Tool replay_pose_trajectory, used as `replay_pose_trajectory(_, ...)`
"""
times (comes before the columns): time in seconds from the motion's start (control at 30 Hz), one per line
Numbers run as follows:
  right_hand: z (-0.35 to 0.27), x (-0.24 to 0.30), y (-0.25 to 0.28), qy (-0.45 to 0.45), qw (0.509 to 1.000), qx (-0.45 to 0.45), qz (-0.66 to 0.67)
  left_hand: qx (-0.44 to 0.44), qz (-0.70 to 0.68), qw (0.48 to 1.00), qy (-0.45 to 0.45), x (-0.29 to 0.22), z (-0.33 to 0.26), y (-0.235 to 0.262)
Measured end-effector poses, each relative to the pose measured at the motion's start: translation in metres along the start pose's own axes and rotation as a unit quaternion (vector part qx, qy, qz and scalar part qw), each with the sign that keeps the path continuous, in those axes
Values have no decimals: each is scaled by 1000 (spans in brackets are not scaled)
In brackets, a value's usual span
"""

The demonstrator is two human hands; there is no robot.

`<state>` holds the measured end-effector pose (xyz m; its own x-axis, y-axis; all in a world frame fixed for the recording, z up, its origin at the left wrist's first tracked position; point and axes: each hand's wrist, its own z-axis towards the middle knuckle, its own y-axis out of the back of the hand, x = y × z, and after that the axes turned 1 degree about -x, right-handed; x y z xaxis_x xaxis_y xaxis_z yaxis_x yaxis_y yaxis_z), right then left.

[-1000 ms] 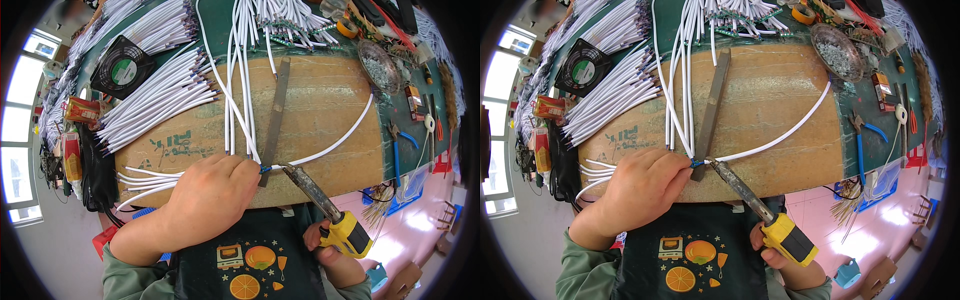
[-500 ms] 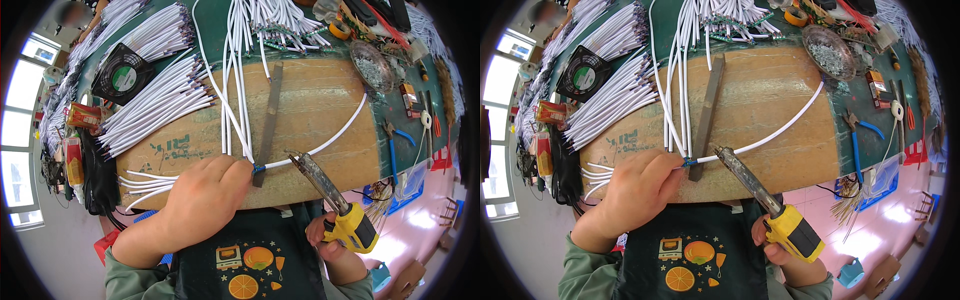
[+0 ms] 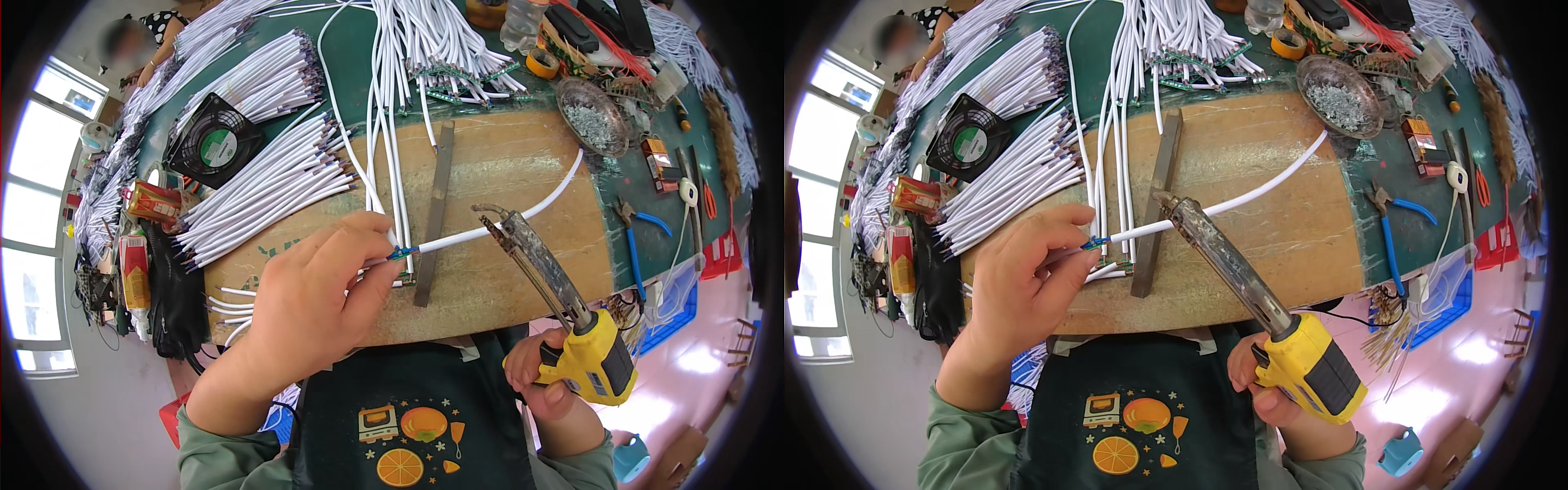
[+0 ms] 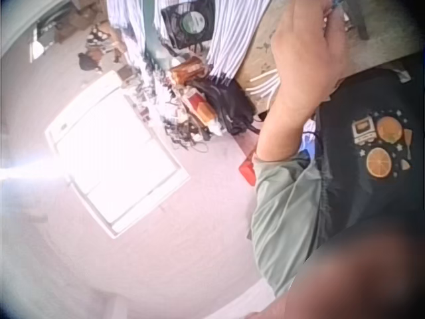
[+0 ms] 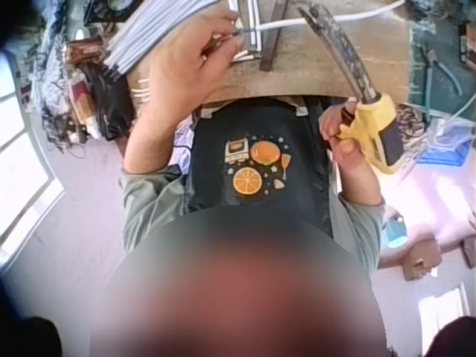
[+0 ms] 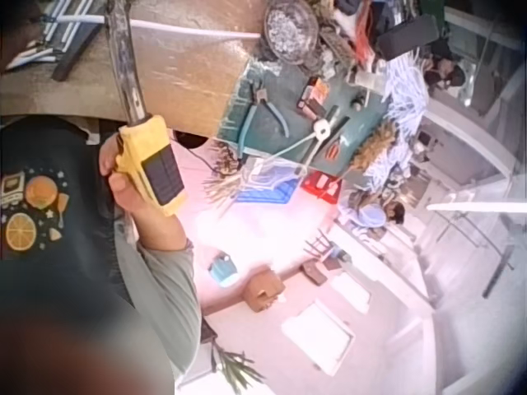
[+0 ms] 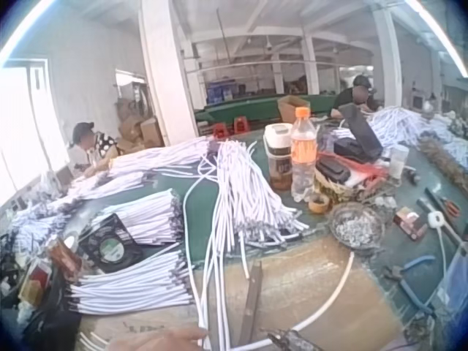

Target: The person solders electronic component blocks onto wire bundles using a handheld soldering gun and solder wire.

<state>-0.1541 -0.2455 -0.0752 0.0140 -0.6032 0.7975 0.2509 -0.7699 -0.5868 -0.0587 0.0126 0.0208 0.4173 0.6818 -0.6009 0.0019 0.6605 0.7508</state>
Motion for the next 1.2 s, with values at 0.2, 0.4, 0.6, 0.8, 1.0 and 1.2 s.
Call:
replay_pose_trajectory(0.2, 5, 1, 2, 5, 1000, 28, 2, 23, -35, 997, 66, -3, -3, 4)
replay_pose_trajectory(0.4, 8, 3, 1, 6, 999, 46, 17, 72, -69, 987, 122, -10, -7, 7)
replay_pose_trajectory(0.6, 16, 22, -26, -28, 998, -11, -49, 215, -437, 808, 331, -17, -19, -1)
replay_pose_trajectory(0.8, 52, 8, -41, -96, 994, 52, -13, 221, -473, 735, 432, -2, -21, -24)
replay_pose_trajectory(1.0, 72, -22, -43, -82, 996, 16, 15, 182, -353, 829, 394, 5, -15, -22)
replay_pose_trajectory(1.2, 76, -26, -42, -108, 994, -8, 7, 207, -209, 912, 285, 17, -10, -18)
